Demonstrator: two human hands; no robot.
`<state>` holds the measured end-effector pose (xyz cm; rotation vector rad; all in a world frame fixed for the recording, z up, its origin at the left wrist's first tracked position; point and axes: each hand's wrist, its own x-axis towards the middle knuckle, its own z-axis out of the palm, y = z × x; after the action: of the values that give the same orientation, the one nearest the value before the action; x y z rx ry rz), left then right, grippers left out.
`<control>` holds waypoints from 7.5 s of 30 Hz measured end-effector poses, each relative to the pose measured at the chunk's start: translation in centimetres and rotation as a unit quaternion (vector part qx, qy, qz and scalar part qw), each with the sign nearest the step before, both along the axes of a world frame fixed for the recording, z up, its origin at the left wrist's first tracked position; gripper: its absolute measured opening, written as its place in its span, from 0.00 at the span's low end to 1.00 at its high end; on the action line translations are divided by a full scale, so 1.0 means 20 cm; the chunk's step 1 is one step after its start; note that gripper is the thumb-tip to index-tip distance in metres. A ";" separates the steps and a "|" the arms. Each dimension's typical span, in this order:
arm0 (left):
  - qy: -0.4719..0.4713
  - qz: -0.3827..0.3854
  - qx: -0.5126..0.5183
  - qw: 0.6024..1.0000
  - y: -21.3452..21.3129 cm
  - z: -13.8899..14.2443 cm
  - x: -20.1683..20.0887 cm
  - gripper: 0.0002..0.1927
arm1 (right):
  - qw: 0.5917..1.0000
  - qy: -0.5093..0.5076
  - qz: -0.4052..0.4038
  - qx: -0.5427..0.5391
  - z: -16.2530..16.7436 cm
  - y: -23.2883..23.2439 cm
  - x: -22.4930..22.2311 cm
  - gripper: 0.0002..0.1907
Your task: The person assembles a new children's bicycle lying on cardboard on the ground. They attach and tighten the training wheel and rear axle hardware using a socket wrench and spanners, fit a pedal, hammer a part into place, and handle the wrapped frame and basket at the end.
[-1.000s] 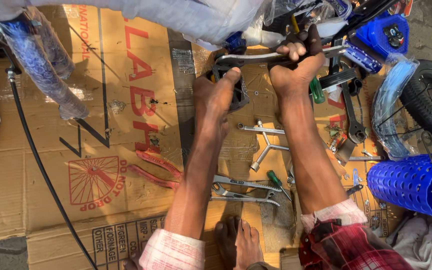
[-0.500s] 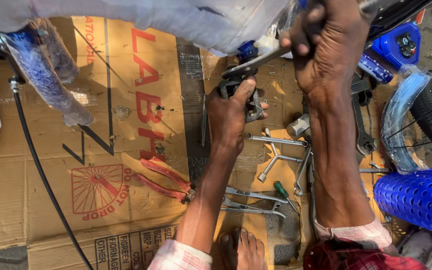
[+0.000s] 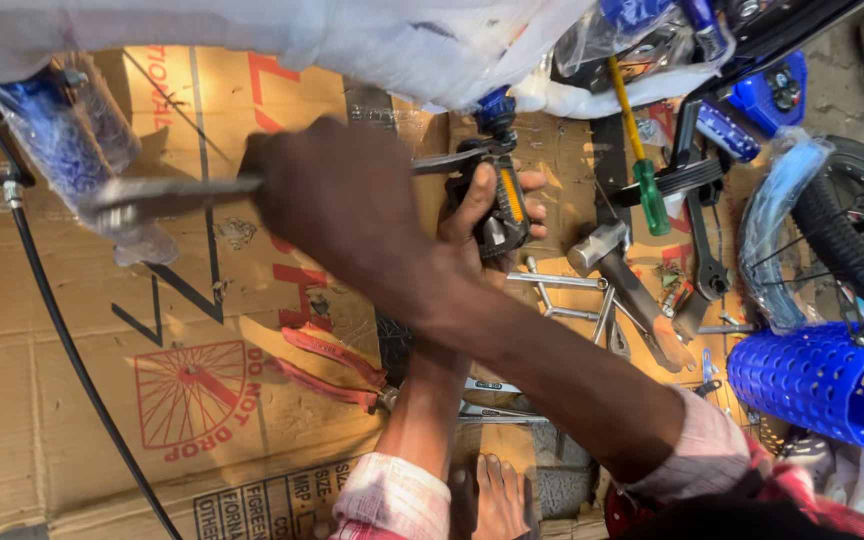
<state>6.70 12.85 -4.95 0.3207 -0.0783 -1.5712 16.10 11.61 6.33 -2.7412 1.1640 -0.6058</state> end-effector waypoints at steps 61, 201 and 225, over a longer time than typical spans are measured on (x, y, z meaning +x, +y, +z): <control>-0.461 0.006 0.340 0.820 -0.07 0.35 0.01 0.15 | 0.594 -0.710 0.020 0.378 -0.02 -0.48 -1.15 0.26; 0.186 -0.010 -0.081 0.979 -0.03 -0.16 0.03 0.21 | 0.941 -0.231 -0.017 0.245 0.20 0.01 -0.03 0.07; -0.009 -0.006 0.011 1.000 0.02 0.07 0.13 0.23 | 0.981 0.089 0.166 0.036 0.00 0.30 0.27 0.04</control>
<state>9.27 13.30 -3.48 0.3515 -0.0766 -1.5818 21.46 17.53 6.26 -2.8784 0.7101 -0.2761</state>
